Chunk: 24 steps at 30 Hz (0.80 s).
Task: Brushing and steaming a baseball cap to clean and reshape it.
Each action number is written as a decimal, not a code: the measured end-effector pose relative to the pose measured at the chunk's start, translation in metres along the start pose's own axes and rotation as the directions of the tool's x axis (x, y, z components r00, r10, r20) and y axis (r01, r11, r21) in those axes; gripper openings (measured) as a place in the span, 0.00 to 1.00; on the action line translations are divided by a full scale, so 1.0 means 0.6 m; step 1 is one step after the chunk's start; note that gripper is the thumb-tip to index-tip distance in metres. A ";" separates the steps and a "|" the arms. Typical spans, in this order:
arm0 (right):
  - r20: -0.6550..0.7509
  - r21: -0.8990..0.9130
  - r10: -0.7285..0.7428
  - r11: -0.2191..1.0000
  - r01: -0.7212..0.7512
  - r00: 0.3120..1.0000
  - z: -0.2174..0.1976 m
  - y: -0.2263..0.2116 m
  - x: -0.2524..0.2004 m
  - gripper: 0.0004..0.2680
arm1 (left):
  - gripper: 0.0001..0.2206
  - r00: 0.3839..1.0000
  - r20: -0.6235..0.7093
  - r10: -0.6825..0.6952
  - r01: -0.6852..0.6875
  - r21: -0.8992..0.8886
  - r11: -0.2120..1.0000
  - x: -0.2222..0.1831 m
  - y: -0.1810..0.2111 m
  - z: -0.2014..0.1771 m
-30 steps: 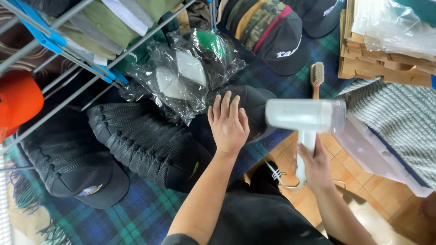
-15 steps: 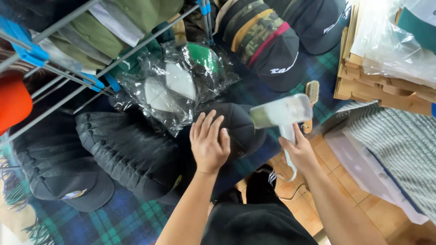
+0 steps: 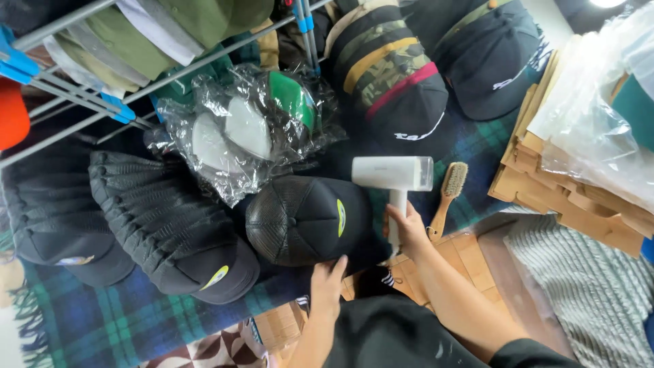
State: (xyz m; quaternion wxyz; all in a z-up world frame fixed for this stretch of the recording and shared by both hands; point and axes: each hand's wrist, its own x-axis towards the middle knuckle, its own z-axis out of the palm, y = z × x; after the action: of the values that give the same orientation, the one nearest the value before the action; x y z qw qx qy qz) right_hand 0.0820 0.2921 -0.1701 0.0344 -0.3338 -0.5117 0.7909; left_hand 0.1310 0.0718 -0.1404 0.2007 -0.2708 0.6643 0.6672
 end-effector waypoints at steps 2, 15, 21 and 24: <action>0.024 -0.101 0.021 0.995 -0.019 0.999 0.014 0.003 0.019 0.11 | 0.18 0.993 -0.071 -0.095 0.074 -0.255 0.964 0.000 0.033 0.045; -0.128 -0.976 -0.249 0.204 -0.078 0.960 -0.165 -0.074 0.006 0.20 | 0.10 0.974 0.134 -0.185 0.211 -0.211 0.954 0.016 -0.010 -0.108; -0.344 -0.861 -0.203 0.457 -0.222 0.917 -0.246 -0.017 -0.005 0.17 | 0.09 0.967 0.154 -0.202 0.216 -0.075 0.974 0.009 0.057 -0.175; -0.139 -0.620 -0.244 0.777 0.108 0.960 -0.110 -0.065 -0.162 0.20 | 0.08 0.952 0.247 -0.180 0.206 -0.080 0.975 0.003 0.099 -0.174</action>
State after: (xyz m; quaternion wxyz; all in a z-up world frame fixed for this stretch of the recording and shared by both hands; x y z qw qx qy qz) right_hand 0.1832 0.3238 -0.1063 0.0536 -0.3596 -0.7605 0.5380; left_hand 0.1024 -0.0344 -0.0921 0.3289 -0.2625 0.5699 0.7058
